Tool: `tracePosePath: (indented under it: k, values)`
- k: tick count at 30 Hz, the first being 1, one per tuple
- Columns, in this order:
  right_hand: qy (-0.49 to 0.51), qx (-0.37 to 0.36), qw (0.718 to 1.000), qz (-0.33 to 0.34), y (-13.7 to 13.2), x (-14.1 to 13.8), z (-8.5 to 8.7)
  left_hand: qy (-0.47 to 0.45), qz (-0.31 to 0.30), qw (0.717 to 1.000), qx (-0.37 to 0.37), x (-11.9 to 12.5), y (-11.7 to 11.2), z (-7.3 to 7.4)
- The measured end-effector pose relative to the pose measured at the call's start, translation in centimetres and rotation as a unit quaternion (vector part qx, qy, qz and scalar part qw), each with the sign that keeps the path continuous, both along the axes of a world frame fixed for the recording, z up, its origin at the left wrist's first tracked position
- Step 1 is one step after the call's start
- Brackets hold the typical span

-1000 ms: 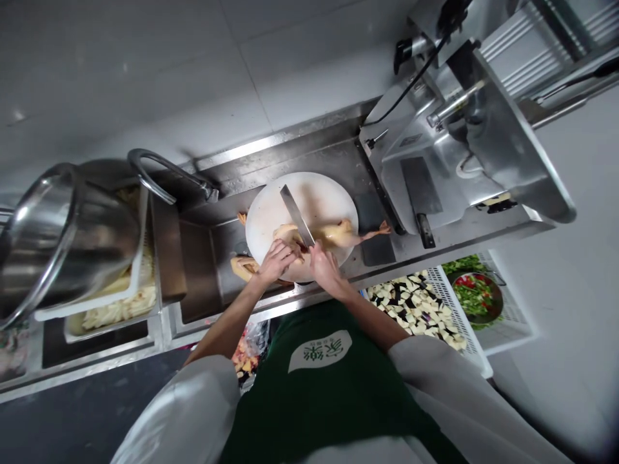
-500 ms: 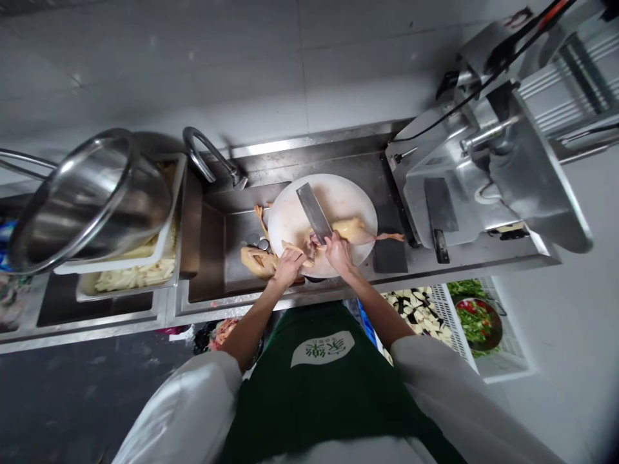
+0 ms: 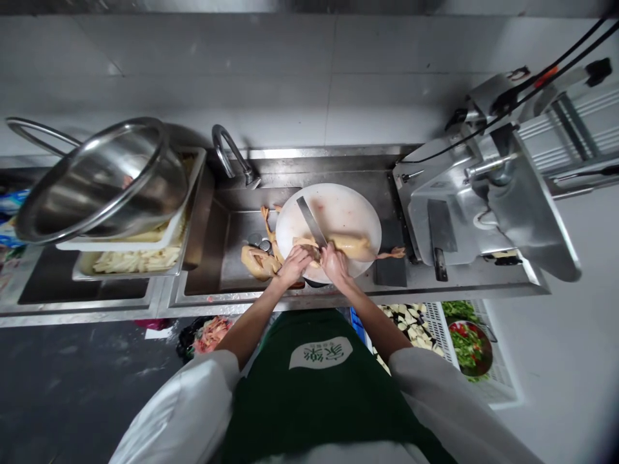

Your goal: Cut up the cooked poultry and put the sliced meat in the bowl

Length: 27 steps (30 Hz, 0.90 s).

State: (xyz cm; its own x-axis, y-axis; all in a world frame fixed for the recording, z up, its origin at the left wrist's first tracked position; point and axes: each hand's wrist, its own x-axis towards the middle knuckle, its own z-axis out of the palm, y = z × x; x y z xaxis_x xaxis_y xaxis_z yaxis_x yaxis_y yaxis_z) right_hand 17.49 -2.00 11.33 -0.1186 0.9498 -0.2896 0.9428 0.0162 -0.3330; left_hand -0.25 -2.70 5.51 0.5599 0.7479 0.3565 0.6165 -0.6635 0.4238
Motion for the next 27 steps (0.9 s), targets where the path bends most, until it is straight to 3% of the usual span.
tracePosePath:
  k: [7,13,16,19,22,25,27]
  values:
    - [0.008,0.072,0.997,-0.031,-0.1,0.3,1.4,-0.028,0.020,0.999,-0.005,0.3,-0.3,-0.7]
    - [-0.013,0.024,1.000,0.003,-1.4,-0.4,-1.5,-0.034,0.014,0.999,0.015,-1.1,-0.9,-1.6]
    - [-0.016,0.049,0.999,0.009,-1.4,-0.2,-2.3,-0.049,0.027,0.998,0.030,-1.4,-1.2,-2.1]
    - [-0.018,0.067,0.997,0.014,-1.3,-0.4,-1.4,-0.077,0.038,0.996,0.038,-1.1,-1.4,-2.4]
    - [-0.028,0.081,0.996,0.011,-1.2,-0.8,0.5,-0.098,0.036,0.994,0.035,-0.8,-1.5,-2.6]
    - [-0.009,0.142,0.990,-0.004,-0.7,-1.1,2.1,-0.116,0.035,0.992,0.030,-0.7,-1.3,-2.7]
    - [0.007,0.179,0.984,-0.014,-0.6,-1.3,2.1,-0.115,0.036,0.992,0.025,-0.8,-1.3,-2.8]
